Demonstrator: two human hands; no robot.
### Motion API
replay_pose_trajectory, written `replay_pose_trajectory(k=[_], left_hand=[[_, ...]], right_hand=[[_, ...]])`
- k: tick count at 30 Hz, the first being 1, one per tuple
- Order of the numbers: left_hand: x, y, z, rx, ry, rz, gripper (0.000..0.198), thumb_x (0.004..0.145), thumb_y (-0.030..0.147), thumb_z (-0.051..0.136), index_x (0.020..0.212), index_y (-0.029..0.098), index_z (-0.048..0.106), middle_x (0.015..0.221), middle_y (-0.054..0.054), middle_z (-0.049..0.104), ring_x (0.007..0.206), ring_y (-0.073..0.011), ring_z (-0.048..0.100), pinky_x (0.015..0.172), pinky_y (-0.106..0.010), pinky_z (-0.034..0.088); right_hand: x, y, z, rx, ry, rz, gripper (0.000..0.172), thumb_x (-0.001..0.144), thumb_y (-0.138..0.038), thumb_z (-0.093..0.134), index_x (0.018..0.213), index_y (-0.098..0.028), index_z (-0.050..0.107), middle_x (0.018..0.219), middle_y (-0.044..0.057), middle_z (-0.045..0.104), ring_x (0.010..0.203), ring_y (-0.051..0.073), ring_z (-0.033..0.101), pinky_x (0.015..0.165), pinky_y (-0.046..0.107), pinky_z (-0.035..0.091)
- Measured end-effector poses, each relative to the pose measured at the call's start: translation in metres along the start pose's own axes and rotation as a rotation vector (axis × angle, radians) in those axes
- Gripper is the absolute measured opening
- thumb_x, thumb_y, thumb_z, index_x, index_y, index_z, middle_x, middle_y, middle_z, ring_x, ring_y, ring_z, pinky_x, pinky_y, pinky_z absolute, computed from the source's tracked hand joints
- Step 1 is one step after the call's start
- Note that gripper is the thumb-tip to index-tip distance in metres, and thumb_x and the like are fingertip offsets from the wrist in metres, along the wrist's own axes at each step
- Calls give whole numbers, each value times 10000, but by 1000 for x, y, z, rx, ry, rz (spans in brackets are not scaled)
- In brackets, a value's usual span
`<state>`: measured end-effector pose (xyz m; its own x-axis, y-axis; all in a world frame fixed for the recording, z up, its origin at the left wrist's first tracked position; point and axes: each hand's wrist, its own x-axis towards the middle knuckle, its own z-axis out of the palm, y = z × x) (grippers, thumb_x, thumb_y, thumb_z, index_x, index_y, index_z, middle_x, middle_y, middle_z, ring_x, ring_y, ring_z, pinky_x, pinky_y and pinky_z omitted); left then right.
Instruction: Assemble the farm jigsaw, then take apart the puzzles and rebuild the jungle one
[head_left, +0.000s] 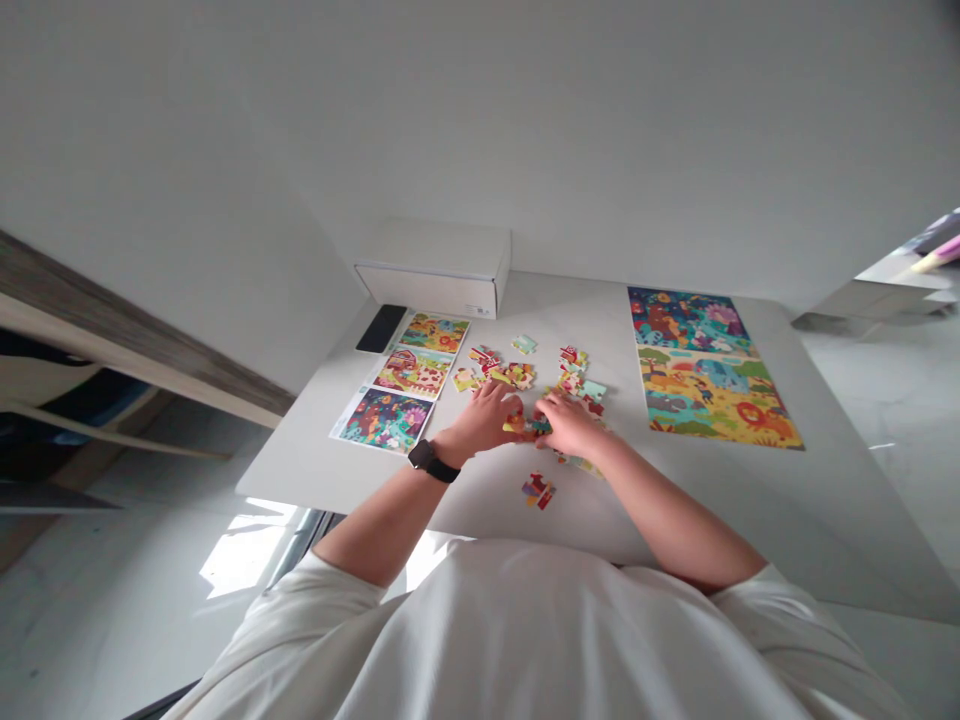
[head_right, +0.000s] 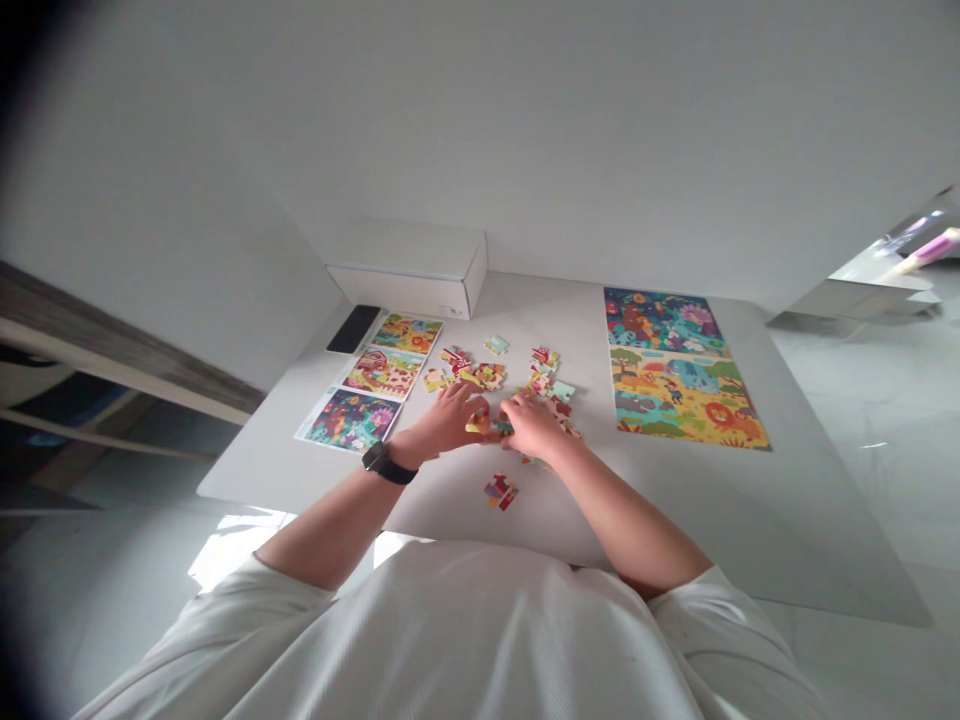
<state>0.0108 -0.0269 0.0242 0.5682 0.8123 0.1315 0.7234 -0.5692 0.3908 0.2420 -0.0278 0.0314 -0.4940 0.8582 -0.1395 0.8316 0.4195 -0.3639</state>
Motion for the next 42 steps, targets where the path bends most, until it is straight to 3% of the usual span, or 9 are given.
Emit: replay_pose_trajectory(k=[5, 10, 15, 19, 24, 26, 30, 35, 42], left_hand=[[1, -5, -7, -412, -18, -76, 103, 929, 286, 716, 1008, 220, 722, 995, -84, 731, 1000, -262, 692, 940, -393, 554], [9, -15, -2, -897, 31, -295, 241, 826, 347, 802, 981, 198, 694, 901, -54, 759, 845, -206, 743, 773, -311, 579], [18, -13, 0, -1102, -8, -258, 397, 787, 460, 873, 990, 176, 684, 882, -69, 774, 849, -211, 765, 800, -322, 590], [20, -13, -5, -862, 129, -330, 281, 887, 419, 786, 1013, 193, 677, 966, -84, 786, 916, -242, 769, 838, -366, 602], [19, -12, -19, -131, 409, -381, 273, 935, 261, 723, 1206, 227, 712, 1369, -139, 701, 1326, -330, 635, 1153, -509, 490], [19, -3, -20, -71, 349, -303, 225, 963, 264, 700, 1183, 222, 725, 1326, -130, 714, 1289, -317, 652, 1144, -489, 500], [20, 36, 0, -208, 66, -51, 200, 994, 332, 713, 1154, 218, 748, 1152, -86, 754, 1035, -245, 720, 969, -391, 586], [23, 84, 41, -56, -142, 318, 351, 978, 362, 762, 1327, 329, 764, 1391, -94, 686, 1254, -310, 641, 1103, -480, 517], [21, 54, 36, 160, -89, 177, 346, 1031, 273, 628, 1335, 360, 770, 1456, -78, 670, 1239, -303, 622, 1066, -494, 510]], right_hand=[[-6, 5, -2, 304, 35, -12, 222, 877, -151, 756, 1064, -238, 673, 991, 35, 754, 933, 229, 697, 819, 320, 493], [-3, 19, -6, 584, 145, 3, 216, 888, -236, 722, 1101, -250, 685, 1092, 17, 760, 998, 213, 701, 890, 325, 522], [2, 24, -11, 577, 211, 51, 240, 869, -229, 737, 1104, -267, 717, 1115, 18, 783, 1058, 234, 719, 960, 368, 544], [8, 22, -11, 668, 250, 102, 246, 894, -249, 717, 1140, -266, 712, 1129, 31, 786, 1034, 230, 733, 963, 393, 575], [9, 37, -26, 542, 561, 138, 279, 901, -235, 700, 1178, -242, 722, 1263, 96, 750, 1052, 230, 726, 977, 405, 588], [-5, 50, -33, 452, 587, 190, 240, 932, -240, 676, 1164, -239, 738, 1171, 85, 772, 969, 220, 731, 944, 391, 591], [-55, 73, -31, 290, 380, 346, 191, 959, -279, 719, 1139, -232, 757, 1025, 62, 786, 886, 217, 734, 896, 360, 574], [-101, 68, -6, 85, 170, 424, 479, 856, -328, 877, 1300, -209, 742, 1257, 150, 701, 1168, 311, 699, 1019, 396, 549], [-113, 67, 4, 94, 138, 412, 506, 832, -241, 886, 1313, -230, 729, 1342, 141, 619, 1285, 309, 636, 1130, 424, 503]])
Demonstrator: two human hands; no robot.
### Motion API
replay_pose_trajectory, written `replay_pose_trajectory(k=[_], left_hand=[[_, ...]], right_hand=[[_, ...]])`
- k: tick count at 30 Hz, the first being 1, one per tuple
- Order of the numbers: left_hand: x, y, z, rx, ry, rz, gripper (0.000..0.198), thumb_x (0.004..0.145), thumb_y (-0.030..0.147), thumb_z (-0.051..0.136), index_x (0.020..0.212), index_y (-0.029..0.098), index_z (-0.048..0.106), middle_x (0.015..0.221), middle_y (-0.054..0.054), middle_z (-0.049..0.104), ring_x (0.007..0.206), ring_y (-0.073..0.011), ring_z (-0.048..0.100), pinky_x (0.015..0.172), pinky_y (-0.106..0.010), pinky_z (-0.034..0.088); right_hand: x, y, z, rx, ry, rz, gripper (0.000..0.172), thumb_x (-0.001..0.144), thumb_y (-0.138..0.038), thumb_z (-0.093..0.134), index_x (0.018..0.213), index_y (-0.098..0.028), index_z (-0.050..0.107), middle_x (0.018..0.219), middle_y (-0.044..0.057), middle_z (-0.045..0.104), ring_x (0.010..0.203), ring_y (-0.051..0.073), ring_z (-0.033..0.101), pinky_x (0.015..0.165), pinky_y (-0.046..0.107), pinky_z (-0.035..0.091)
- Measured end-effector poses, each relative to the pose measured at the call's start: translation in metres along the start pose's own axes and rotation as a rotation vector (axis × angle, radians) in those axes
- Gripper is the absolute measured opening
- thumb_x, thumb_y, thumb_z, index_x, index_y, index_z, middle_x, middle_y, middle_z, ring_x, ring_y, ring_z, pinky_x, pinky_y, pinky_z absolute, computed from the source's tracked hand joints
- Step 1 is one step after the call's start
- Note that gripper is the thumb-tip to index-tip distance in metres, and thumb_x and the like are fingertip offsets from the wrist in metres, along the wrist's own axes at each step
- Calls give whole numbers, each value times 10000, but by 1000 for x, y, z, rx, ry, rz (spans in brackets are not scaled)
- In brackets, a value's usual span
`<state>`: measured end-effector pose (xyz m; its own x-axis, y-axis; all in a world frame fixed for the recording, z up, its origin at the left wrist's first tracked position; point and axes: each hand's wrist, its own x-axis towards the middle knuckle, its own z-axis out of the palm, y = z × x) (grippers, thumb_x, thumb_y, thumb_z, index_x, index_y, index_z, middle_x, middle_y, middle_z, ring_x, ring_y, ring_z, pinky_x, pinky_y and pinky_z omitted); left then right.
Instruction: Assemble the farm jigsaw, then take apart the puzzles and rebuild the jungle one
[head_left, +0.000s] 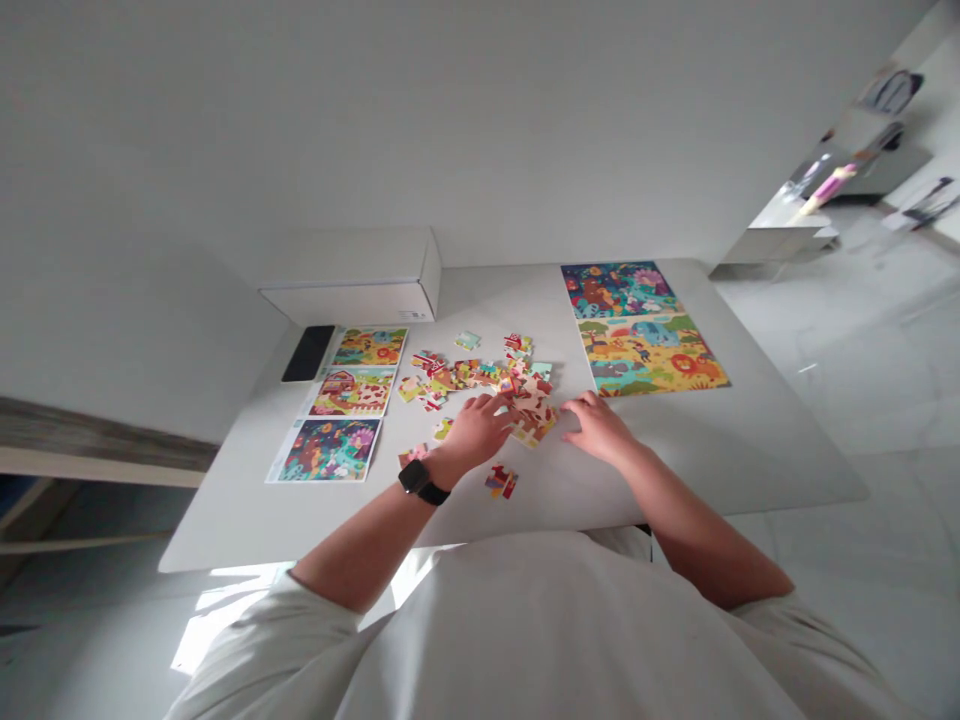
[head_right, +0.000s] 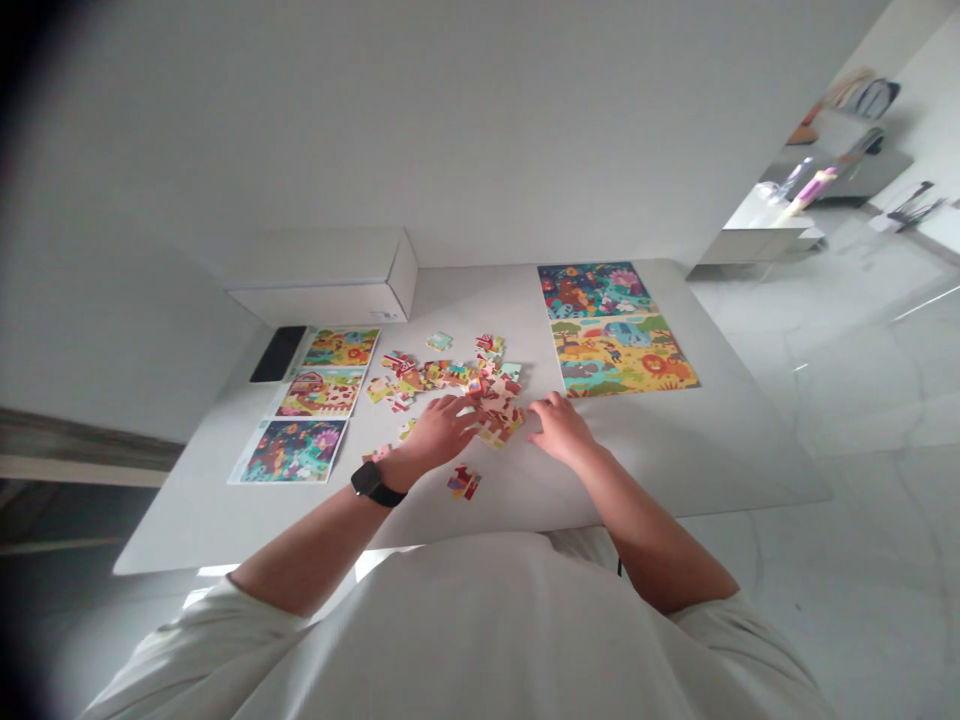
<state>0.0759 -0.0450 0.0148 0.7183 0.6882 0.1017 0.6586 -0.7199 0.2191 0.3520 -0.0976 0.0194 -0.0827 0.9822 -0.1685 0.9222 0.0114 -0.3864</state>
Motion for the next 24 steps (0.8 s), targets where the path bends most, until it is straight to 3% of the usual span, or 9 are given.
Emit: replay_pose_trajectory(k=[3, 8, 13, 16, 19, 24], left_hand=[[-5, -11, -5, 18, 8, -61, 351, 1016, 248, 632, 1328, 331, 769, 1420, -78, 696, 1242, -303, 619, 1085, -501, 504], [-9, 0, -4, 11, 25, -122, 345, 1014, 295, 670, 1345, 315, 765, 1411, -89, 699, 1236, -308, 612, 1112, -511, 486], [-21, 13, -2, -94, -12, -58, 304, 949, 379, 799, 1253, 364, 819, 1378, -64, 706, 1281, -318, 598, 1161, -527, 455], [-27, 16, -1, -161, -21, -28, 213, 970, 384, 777, 1172, 366, 842, 1395, -57, 698, 1314, -307, 598, 1168, -507, 462], [-27, 11, -1, -125, 34, -126, 228, 1035, 388, 672, 1205, 323, 810, 1410, -79, 692, 1291, -304, 618, 1146, -514, 477], [-19, 0, -4, 19, 63, -335, 401, 1023, 477, 668, 1331, 224, 712, 1358, -163, 691, 1248, -375, 618, 1115, -567, 462]], right_hand=[[3, 1, 0, 3, 6, 2, 463, 851, -251, 872, 1292, -229, 734, 1330, 135, 629, 1293, 300, 631, 1147, 416, 490], [9, -16, 5, -47, 11, -14, 462, 932, -373, 805, 1359, -219, 720, 1362, 152, 628, 1288, 313, 624, 1151, 416, 480], [13, -29, 12, -93, 13, -36, 508, 892, -379, 838, 1365, -241, 716, 1384, 150, 618, 1253, 327, 618, 1092, 424, 500], [18, -24, 12, -93, 47, -37, 387, 922, -330, 794, 1294, -241, 737, 1339, 139, 638, 1217, 312, 625, 1070, 409, 501], [24, -19, 10, -94, 125, 1, 269, 978, -290, 702, 1233, -222, 751, 1265, 149, 661, 1176, 315, 637, 1055, 417, 507], [23, -29, 17, -58, 124, -43, 285, 958, -398, 758, 1202, -250, 758, 1249, 135, 675, 1170, 317, 646, 1056, 424, 519]])
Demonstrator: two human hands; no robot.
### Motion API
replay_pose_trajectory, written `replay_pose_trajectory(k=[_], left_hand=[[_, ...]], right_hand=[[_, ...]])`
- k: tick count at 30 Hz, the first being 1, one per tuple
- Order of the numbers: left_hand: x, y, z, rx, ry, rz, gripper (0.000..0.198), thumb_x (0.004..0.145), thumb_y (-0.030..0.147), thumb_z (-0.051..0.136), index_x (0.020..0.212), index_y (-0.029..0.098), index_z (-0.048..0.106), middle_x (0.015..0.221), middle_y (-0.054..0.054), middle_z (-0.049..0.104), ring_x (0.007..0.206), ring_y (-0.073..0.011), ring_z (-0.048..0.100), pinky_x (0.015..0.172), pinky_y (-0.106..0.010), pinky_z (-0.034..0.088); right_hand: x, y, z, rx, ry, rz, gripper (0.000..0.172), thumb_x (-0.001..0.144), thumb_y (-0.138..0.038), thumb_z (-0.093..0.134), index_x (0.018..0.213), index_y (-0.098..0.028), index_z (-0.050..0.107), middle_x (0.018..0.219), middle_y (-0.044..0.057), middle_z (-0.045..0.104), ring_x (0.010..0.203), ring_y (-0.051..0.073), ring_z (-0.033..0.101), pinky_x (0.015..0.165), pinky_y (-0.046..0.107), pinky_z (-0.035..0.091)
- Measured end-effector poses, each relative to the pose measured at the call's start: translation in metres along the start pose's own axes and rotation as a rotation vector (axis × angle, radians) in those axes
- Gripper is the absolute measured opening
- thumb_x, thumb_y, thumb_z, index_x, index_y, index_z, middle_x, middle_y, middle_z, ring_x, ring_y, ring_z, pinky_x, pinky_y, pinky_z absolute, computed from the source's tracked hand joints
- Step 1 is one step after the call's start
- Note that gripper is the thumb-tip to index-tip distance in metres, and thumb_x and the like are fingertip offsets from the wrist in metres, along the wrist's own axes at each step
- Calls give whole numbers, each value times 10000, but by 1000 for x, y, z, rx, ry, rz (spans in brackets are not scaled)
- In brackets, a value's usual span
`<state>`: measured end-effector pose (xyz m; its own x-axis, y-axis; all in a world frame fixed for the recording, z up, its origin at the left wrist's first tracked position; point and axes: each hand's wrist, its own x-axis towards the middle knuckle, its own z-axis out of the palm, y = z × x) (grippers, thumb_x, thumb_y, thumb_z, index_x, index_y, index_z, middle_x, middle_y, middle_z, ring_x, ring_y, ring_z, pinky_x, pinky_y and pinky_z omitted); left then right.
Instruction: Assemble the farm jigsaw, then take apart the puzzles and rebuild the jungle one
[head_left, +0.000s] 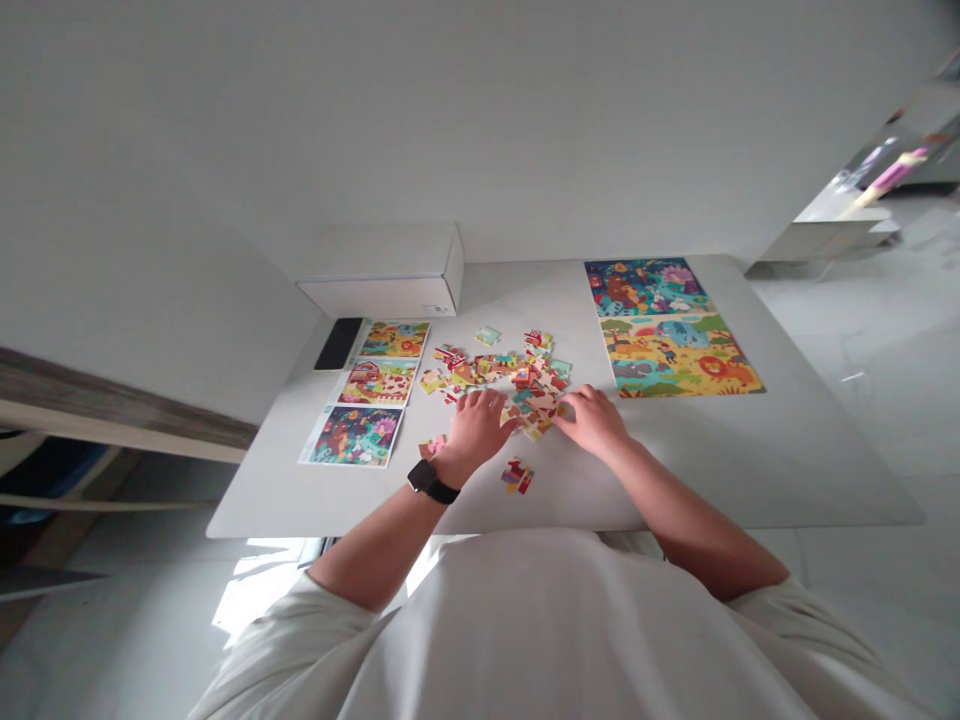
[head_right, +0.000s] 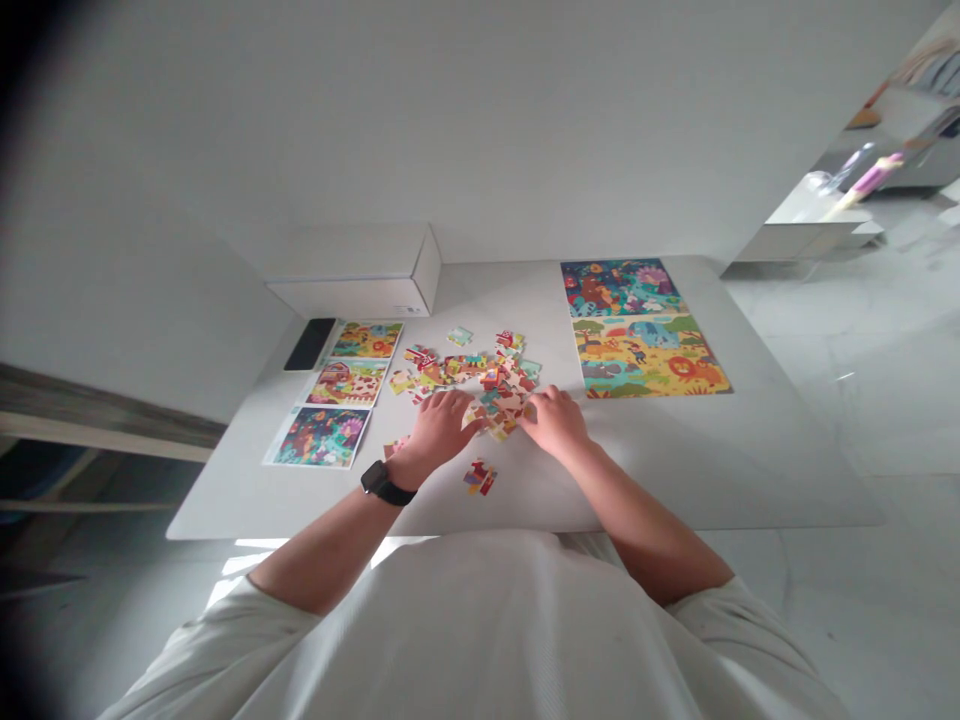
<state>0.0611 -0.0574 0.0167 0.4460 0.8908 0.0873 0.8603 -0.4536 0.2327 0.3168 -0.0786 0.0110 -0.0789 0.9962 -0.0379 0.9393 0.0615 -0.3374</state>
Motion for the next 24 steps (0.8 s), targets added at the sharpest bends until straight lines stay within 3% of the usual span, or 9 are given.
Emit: replay_pose_trajectory(k=[5, 10, 17, 22, 24], left_hand=[[5, 2, 5, 6, -4, 6, 495, 964, 561, 724, 1322, 221, 690, 1395, -165, 644, 1267, -383, 587, 1128, -565, 444], [1, 2, 12, -77, -39, 31, 510, 898, 514, 816, 1293, 220, 683, 1438, -155, 613, 1320, -375, 562, 1142, -549, 467], [-2, 10, 11, -176, -45, 127, 339, 929, 331, 768, 1245, 235, 692, 1479, -133, 616, 1402, -344, 543, 1195, -545, 440], [-2, 16, 1, -230, -26, 151, 502, 907, 442, 818, 1331, 213, 675, 1397, -144, 691, 1318, -356, 614, 1165, -547, 463], [0, 18, -3, -244, -41, 162, 380, 928, 417, 795, 1247, 224, 718, 1280, -119, 744, 1230, -332, 663, 1119, -520, 494]], right_hand=[[-4, -10, 7, 118, -12, 13, 295, 884, -329, 829, 1147, -224, 745, 1248, 135, 693, 1177, 300, 669, 1062, 423, 527], [-6, -2, 13, 508, -136, 57, 184, 873, -236, 789, 1015, -240, 672, 1002, 21, 762, 932, 203, 735, 896, 351, 572], [-11, -1, 20, 729, -163, 77, 372, 810, -131, 715, 1160, -237, 649, 955, -9, 755, 821, 165, 721, 788, 300, 575], [-5, 5, 10, 849, -122, 119, 422, 800, -148, 618, 1214, -230, 636, 948, -7, 742, 758, 156, 692, 736, 285, 571], [-4, 7, 3, 908, -95, 100, 410, 809, -196, 617, 1217, -228, 644, 965, 2, 737, 746, 156, 677, 730, 290, 574]])
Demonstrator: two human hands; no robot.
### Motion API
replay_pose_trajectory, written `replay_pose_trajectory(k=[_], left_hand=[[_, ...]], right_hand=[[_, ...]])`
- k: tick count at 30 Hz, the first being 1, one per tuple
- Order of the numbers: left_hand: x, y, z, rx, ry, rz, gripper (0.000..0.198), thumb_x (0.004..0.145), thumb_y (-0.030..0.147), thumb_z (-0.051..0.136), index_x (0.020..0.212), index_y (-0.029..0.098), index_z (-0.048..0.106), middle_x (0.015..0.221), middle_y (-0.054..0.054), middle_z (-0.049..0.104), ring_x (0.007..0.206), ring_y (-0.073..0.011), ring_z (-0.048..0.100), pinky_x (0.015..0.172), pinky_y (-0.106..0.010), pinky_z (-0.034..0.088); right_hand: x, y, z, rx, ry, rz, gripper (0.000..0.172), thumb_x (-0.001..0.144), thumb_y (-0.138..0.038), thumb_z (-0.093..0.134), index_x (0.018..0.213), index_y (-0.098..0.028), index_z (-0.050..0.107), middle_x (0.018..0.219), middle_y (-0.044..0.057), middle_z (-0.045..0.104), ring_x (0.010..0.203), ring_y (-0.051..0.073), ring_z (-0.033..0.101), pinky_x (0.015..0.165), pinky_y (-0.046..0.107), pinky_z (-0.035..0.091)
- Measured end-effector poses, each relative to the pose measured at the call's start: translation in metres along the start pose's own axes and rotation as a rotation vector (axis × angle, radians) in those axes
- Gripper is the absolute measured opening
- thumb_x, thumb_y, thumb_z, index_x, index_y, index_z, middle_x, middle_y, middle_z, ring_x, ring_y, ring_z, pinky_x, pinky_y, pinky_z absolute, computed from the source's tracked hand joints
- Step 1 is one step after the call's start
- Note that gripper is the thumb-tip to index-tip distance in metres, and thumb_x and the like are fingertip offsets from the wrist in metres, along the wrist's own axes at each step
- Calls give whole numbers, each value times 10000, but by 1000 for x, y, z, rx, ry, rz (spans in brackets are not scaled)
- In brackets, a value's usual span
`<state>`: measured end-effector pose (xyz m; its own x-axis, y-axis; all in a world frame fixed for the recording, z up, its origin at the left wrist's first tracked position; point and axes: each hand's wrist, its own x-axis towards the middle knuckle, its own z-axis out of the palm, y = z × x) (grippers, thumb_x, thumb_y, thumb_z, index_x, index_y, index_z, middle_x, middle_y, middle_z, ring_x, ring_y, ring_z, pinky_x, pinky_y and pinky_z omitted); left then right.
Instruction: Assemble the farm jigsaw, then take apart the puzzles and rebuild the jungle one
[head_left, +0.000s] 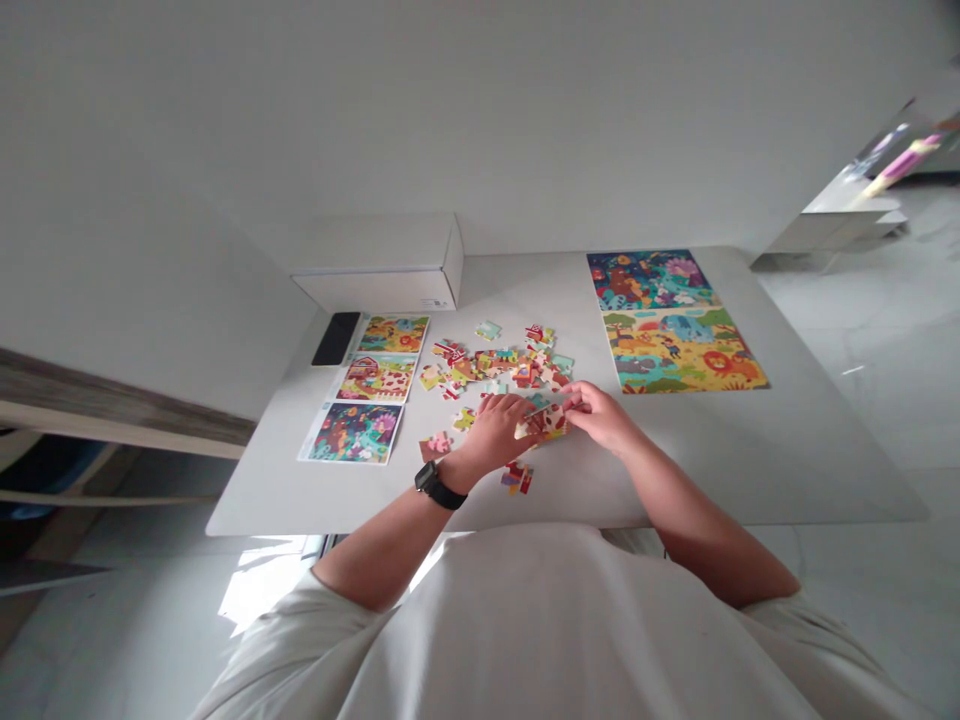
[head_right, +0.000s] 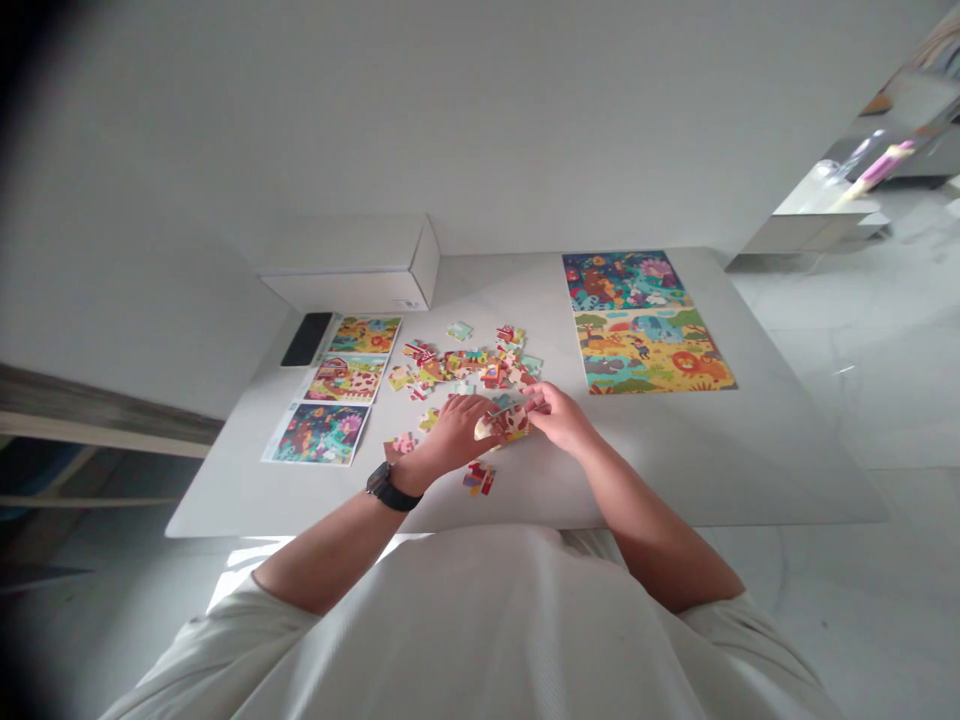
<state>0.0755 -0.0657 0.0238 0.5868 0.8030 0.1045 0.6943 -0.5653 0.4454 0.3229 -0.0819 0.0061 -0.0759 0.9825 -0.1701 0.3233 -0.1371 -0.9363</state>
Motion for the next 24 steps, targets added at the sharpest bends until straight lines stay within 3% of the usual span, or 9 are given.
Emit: replay_pose_trajectory(k=[2, 4, 10, 15, 19, 22, 24], left_hand=[[2, 2, -4, -39, -29, 7, 176, 969, 349, 736, 1107, 241, 754, 1131, -79, 781, 1130, -290, 705, 1077, -476, 517], [5, 3, -6, -90, -42, -2, 104, 995, 310, 690, 1042, 247, 757, 1020, -50, 792, 1042, -257, 731, 1035, -434, 535], [7, 5, -5, -76, -73, 68, 220, 971, 237, 676, 1167, 254, 774, 1130, -63, 801, 1094, -263, 736, 1003, -406, 553], [7, 4, -5, -14, -43, -6, 221, 999, 226, 614, 1133, 258, 787, 1057, -60, 807, 1038, -262, 739, 987, -414, 550], [2, 3, -4, 50, -93, 4, 294, 940, 417, 777, 1184, 255, 757, 1152, -87, 772, 1110, -307, 706, 1027, -462, 533], [-4, 2, -1, 150, -137, 8, 475, 867, 515, 860, 1238, 245, 738, 1301, -130, 702, 1205, -360, 651, 1053, -510, 509], [-8, -1, -2, 178, -146, -7, 488, 878, 529, 852, 1259, 249, 731, 1328, -136, 673, 1222, -366, 634, 1059, -518, 497]], right_hand=[[0, -6, -6, 49, 3, -41, 409, 811, -236, 626, 1219, -225, 658, 988, 14, 728, 746, 155, 661, 732, 296, 577], [0, -13, -10, 78, 6, -80, 405, 813, -261, 638, 1215, -223, 674, 1009, 26, 723, 764, 157, 654, 738, 296, 576], [23, -20, -17, 35, 122, -107, 349, 846, -280, 648, 1188, -223, 693, 1068, 51, 743, 824, 171, 682, 790, 323, 602], [39, -13, -11, -279, 252, -143, 271, 892, -208, 650, 1154, -223, 719, 1139, 83, 765, 925, 194, 723, 923, 389, 609], [31, -12, 2, -515, 70, -225, 216, 925, -185, 694, 1125, -235, 759, 1088, 60, 756, 902, 191, 720, 936, 366, 589], [25, -14, 10, -684, -26, -263, 337, 874, -210, 814, 1205, -257, 776, 1233, 88, 711, 1124, 248, 701, 1041, 381, 554], [24, -16, 11, -774, -61, -263, 400, 863, -214, 839, 1255, -266, 780, 1302, 104, 679, 1230, 279, 660, 1110, 398, 520]])
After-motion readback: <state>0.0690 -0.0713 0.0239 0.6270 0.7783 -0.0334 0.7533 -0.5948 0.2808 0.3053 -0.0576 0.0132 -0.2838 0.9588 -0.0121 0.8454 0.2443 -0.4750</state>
